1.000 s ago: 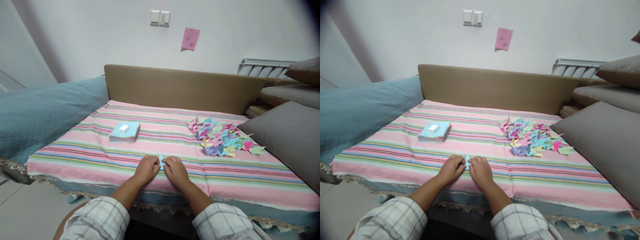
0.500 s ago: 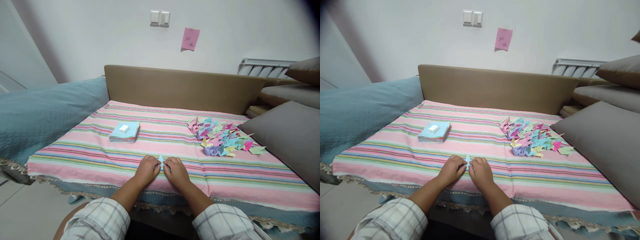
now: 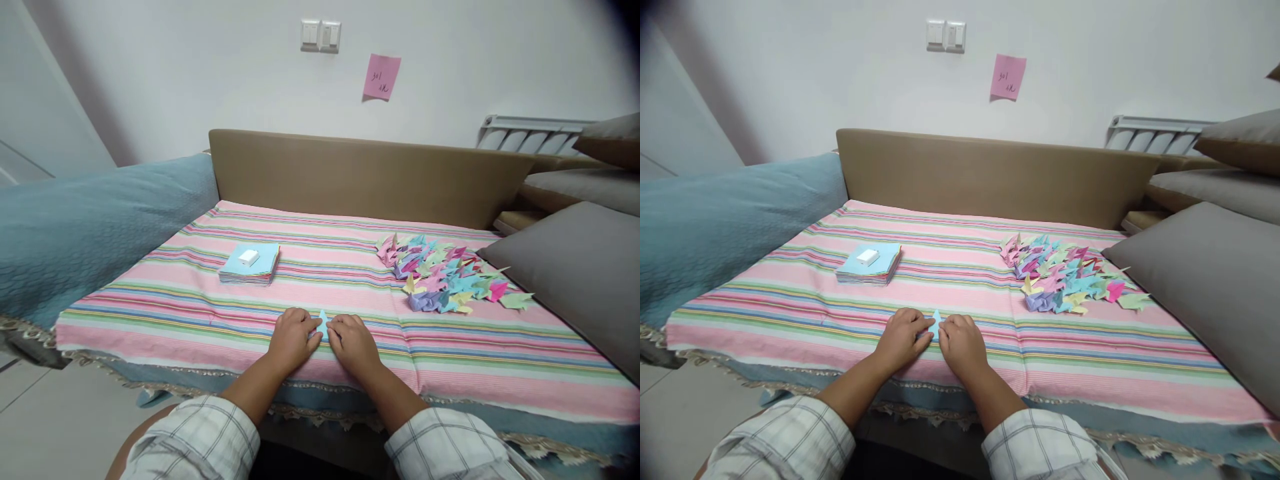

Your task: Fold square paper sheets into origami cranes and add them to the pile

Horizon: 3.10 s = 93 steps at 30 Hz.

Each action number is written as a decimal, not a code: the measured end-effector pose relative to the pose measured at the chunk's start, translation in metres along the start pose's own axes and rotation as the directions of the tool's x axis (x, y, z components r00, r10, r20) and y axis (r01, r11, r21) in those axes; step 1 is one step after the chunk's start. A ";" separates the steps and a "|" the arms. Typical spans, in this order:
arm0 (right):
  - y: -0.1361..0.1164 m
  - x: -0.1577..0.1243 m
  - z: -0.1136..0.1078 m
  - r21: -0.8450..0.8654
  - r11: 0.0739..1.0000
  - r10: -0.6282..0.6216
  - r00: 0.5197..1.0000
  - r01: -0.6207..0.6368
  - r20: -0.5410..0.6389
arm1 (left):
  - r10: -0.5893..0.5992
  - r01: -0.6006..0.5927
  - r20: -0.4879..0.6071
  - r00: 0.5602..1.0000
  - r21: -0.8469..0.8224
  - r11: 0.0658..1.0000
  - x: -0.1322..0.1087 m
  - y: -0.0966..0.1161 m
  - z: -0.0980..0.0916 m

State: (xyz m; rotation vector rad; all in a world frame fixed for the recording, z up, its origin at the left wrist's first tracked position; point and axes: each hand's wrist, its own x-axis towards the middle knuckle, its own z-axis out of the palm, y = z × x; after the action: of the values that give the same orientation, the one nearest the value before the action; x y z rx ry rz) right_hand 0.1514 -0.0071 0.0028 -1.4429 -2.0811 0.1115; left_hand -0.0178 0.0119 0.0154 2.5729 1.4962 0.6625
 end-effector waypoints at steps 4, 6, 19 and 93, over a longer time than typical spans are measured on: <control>-0.002 -0.001 0.001 -0.041 0.999 -0.003 1.000 0.003 -0.005 | -0.011 0.011 0.015 1.000 0.032 0.999 -0.001 0.001 0.000; -0.003 -0.002 0.001 -0.071 0.998 0.003 1.000 -0.003 -0.007 | -0.012 0.011 0.026 1.000 0.049 0.999 -0.001 0.002 -0.001; -0.005 -0.003 -0.001 -0.033 0.983 0.181 0.983 -0.181 0.004 | -0.101 0.099 0.045 0.994 0.044 0.994 -0.001 0.007 -0.004; -0.011 0.000 -0.009 0.937 -0.007 0.263 0.903 -0.350 0.339 | -0.187 0.302 0.357 0.915 -0.914 -0.270 0.000 0.029 -0.016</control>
State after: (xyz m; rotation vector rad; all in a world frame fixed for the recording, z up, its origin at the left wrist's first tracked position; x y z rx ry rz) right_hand 0.1476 -0.0142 0.0143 -0.8309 -0.9842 1.5223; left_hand -0.0008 -0.0054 0.0381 0.8365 0.6528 1.0266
